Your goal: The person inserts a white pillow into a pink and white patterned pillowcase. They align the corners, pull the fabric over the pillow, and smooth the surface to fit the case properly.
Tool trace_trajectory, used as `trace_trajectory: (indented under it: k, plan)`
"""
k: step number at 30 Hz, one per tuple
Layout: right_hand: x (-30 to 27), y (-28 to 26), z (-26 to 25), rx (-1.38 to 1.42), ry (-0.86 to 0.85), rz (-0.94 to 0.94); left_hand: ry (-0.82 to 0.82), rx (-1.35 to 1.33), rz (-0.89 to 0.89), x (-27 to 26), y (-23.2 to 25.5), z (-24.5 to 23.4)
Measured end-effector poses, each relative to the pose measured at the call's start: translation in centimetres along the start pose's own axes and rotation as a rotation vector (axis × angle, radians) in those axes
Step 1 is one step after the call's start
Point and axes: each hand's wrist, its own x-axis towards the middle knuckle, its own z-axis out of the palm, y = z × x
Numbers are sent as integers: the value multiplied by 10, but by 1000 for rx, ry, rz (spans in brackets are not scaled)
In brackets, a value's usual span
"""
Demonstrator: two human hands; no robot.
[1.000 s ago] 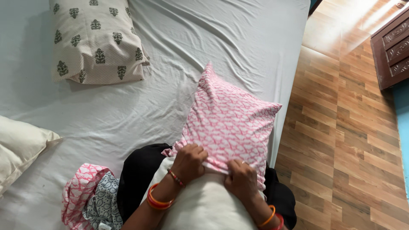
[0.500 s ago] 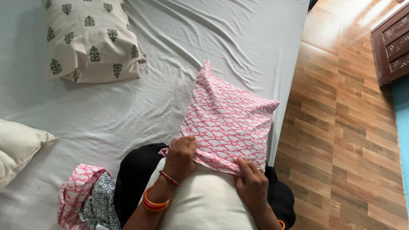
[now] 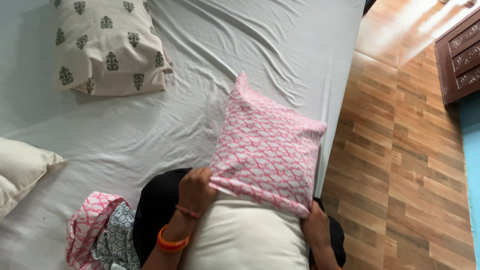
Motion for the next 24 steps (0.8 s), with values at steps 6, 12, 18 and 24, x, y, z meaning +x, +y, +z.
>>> trace_trajectory:
  k: [6, 12, 18, 24]
  plan:
    - [-25, 33, 21, 291, 102, 41, 156, -92, 16, -3, 0, -6]
    - [6, 18, 31, 686, 250, 71, -211, -481, -438, 34, 13, -2]
    - [44, -31, -9, 704, 584, -183, 99, -612, -192, 70, 41, -24]
    - [64, -38, 19, 328, 261, -288, 205, -68, 8, 65, 30, -5]
